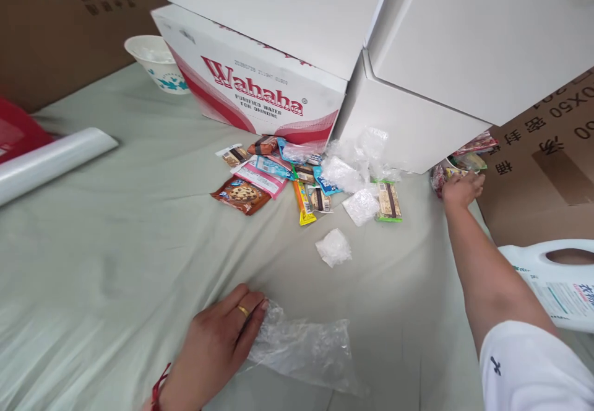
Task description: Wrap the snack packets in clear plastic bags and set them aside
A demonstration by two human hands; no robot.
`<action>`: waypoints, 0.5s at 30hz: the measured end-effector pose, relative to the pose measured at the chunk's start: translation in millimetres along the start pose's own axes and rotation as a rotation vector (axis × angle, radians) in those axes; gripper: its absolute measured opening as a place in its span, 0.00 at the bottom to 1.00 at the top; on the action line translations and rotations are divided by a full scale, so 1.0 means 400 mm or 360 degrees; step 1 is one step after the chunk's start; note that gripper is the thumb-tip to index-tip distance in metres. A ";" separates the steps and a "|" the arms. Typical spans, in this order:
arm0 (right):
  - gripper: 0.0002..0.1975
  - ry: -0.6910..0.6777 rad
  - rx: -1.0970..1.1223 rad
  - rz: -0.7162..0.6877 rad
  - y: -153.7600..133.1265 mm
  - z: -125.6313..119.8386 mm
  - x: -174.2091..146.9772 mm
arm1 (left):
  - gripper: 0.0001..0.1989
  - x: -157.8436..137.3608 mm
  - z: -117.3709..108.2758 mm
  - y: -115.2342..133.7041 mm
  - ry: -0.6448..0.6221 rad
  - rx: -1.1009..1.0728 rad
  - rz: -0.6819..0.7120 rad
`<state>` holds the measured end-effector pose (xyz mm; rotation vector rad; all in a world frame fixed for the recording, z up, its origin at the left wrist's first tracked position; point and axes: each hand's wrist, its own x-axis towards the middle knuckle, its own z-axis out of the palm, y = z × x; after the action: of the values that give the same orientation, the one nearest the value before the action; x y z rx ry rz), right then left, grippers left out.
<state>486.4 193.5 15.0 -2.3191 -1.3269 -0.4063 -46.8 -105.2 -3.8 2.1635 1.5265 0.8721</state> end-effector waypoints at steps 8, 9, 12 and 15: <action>0.32 -0.0500 0.0499 -0.1058 -0.139 -0.108 -0.400 | 0.15 -0.004 -0.003 -0.010 -0.0017 -0.0118 -0.0004; 0.32 -0.0589 0.0486 -0.1145 -0.151 -0.116 -0.432 | 0.15 -0.004 -0.005 -0.012 -0.0020 -0.0146 -0.0006; 0.26 -0.0591 0.0412 -0.1070 -0.147 -0.131 -0.480 | 0.16 -0.004 -0.011 -0.013 -0.0020 -0.0265 -0.0035; 0.23 -0.0458 0.0475 -0.0869 -0.091 -0.143 -0.482 | 0.16 -0.006 -0.021 -0.014 0.0000 -0.0402 -0.0091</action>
<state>356.8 38.2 -15.1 -1.7949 -2.0120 -0.0228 -56.8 -106.0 -1.6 1.9309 1.3879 0.9873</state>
